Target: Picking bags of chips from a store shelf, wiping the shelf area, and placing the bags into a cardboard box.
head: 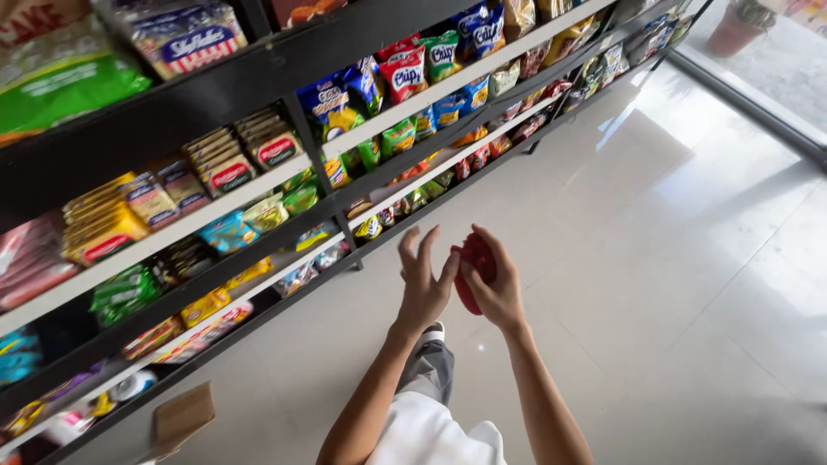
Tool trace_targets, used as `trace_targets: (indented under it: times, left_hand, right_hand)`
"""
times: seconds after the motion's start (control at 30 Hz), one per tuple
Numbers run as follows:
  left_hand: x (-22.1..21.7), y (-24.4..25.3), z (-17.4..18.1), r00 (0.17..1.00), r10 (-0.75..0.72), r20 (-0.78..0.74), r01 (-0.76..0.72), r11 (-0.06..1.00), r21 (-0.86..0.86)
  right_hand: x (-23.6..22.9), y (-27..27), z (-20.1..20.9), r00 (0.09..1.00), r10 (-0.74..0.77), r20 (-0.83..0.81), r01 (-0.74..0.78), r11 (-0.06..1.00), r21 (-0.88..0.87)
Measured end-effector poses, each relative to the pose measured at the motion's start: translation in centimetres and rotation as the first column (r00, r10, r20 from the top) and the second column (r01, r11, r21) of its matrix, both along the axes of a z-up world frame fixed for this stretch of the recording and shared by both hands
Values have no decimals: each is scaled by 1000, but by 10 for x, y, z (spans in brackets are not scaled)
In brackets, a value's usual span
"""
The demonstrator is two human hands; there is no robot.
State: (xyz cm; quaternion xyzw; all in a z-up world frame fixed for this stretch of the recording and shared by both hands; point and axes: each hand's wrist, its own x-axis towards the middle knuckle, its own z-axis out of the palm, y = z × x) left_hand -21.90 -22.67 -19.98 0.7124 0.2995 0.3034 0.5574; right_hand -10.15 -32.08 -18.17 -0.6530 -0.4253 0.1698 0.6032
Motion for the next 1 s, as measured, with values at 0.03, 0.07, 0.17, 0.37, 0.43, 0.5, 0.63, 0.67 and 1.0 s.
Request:
trace_targets:
  times: [0.03, 0.07, 0.17, 0.37, 0.43, 0.5, 0.63, 0.67, 1.0]
  left_hand:
    - [7, 5, 8, 1000, 1, 5, -1, 1000, -6]
    - [17, 14, 17, 996, 5, 89, -18, 989, 145]
    - [49, 49, 51, 968, -73, 240, -1, 956, 295]
    - [58, 102, 120, 779, -395, 486, 236, 904, 356]
    - [61, 115, 136, 732, -455, 507, 270, 877, 397]
    - [67, 128, 140, 792, -432, 432, 208, 855, 475]
    - [79, 154, 147, 861, -310, 403, 87, 870, 485]
    - [75, 153, 150, 864, -287, 415, 65, 879, 473]
    - [81, 52, 170, 877, 82, 474, -231, 936, 265]
  right_hand:
    - [15, 8, -2, 1000, 1, 5, -1, 1000, -6]
    - [32, 20, -2, 1000, -24, -7, 24, 1000, 9]
    - [79, 53, 21, 999, -7, -46, 9, 999, 39]
    - [128, 94, 56, 998, 50, 42, -56, 988, 144]
    - [139, 113, 66, 995, 94, 28, -97, 979, 177]
    - [143, 126, 73, 994, 77, 79, -88, 983, 159]
    - [145, 144, 103, 975, 170, 142, -199, 954, 223]
    - [144, 144, 116, 953, 221, 208, -264, 941, 212]
    - [150, 97, 130, 885, 446, 133, -466, 847, 256]
